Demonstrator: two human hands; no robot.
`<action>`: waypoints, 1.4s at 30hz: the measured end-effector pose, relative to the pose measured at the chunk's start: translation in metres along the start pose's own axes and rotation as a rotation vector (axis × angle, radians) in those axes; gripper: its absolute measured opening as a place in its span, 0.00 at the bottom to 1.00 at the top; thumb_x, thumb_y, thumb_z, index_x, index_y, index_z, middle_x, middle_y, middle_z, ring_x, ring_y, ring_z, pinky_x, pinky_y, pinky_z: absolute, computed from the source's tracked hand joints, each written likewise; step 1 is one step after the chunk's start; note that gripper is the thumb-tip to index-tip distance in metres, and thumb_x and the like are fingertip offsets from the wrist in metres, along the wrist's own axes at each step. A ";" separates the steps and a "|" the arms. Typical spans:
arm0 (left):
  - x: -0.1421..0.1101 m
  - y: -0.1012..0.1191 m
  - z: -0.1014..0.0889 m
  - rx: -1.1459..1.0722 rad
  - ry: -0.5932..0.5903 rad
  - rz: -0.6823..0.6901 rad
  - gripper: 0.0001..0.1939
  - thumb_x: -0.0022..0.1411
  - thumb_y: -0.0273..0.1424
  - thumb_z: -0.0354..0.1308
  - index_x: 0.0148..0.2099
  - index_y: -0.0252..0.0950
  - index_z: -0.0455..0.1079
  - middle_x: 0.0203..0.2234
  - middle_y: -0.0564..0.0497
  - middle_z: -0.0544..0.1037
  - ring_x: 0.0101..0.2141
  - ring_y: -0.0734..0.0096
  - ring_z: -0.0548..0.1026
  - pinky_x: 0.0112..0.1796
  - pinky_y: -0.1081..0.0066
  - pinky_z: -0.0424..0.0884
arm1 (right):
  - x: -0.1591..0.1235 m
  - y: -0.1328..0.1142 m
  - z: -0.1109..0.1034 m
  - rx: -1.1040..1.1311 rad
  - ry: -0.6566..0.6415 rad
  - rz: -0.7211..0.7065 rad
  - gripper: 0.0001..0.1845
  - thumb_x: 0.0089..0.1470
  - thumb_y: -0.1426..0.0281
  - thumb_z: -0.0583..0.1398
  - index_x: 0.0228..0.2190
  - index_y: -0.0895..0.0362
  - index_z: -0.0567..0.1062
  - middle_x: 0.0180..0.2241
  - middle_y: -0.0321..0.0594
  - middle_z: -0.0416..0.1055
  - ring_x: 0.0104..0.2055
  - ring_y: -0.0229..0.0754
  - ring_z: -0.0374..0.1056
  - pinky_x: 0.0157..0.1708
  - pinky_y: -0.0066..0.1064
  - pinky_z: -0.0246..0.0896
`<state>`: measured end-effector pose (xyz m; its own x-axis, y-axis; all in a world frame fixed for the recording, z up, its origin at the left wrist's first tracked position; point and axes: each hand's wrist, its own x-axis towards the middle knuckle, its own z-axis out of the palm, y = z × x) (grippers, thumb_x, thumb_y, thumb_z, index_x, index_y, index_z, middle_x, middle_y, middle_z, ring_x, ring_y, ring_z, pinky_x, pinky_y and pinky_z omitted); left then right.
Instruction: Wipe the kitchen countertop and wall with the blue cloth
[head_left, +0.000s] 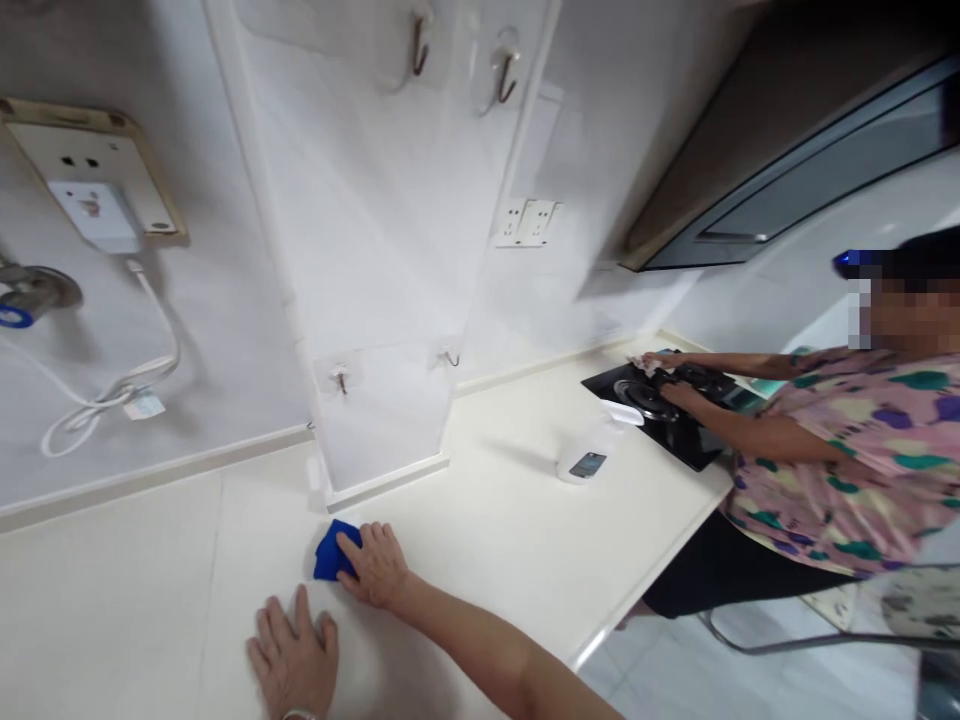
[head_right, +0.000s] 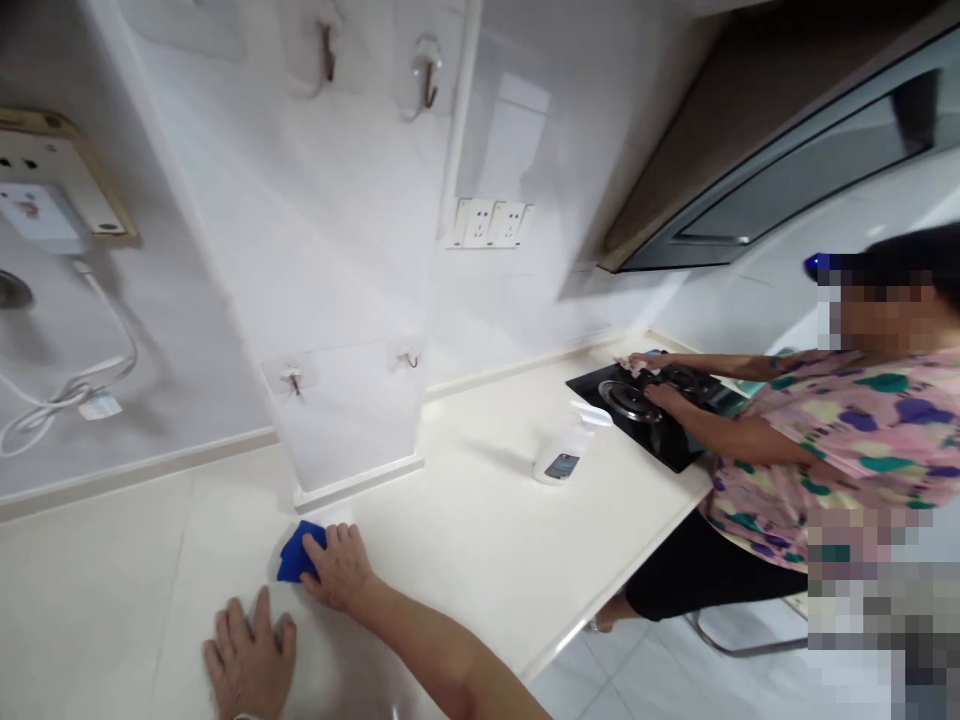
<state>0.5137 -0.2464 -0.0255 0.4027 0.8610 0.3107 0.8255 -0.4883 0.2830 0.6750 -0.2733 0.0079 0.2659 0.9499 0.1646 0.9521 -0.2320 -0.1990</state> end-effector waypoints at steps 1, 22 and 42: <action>0.001 0.001 -0.002 0.000 0.000 0.007 0.29 0.67 0.37 0.39 0.63 0.26 0.62 0.64 0.25 0.54 0.68 0.42 0.44 0.62 0.39 0.49 | -0.010 0.008 0.000 -0.005 0.012 0.043 0.34 0.57 0.52 0.57 0.60 0.54 0.61 0.48 0.53 0.67 0.48 0.55 0.62 0.50 0.51 0.57; 0.007 0.013 -0.010 0.022 0.025 0.055 0.31 0.65 0.42 0.39 0.62 0.28 0.63 0.62 0.26 0.58 0.65 0.38 0.51 0.57 0.38 0.56 | -0.042 0.179 -0.058 -0.065 0.030 0.719 0.30 0.64 0.61 0.49 0.64 0.59 0.58 0.66 0.55 0.53 0.56 0.56 0.58 0.53 0.48 0.55; 0.012 0.018 -0.019 0.013 -0.113 0.025 0.37 0.63 0.49 0.35 0.62 0.28 0.62 0.58 0.27 0.62 0.61 0.38 0.57 0.56 0.39 0.58 | -0.112 0.147 -0.040 -0.054 0.086 0.791 0.31 0.63 0.61 0.50 0.65 0.52 0.55 0.68 0.47 0.50 0.57 0.56 0.58 0.53 0.49 0.56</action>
<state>0.5263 -0.2472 0.0004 0.4643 0.8597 0.2128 0.8197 -0.5082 0.2644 0.7917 -0.4220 -0.0017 0.8745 0.4801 0.0688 0.4815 -0.8425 -0.2416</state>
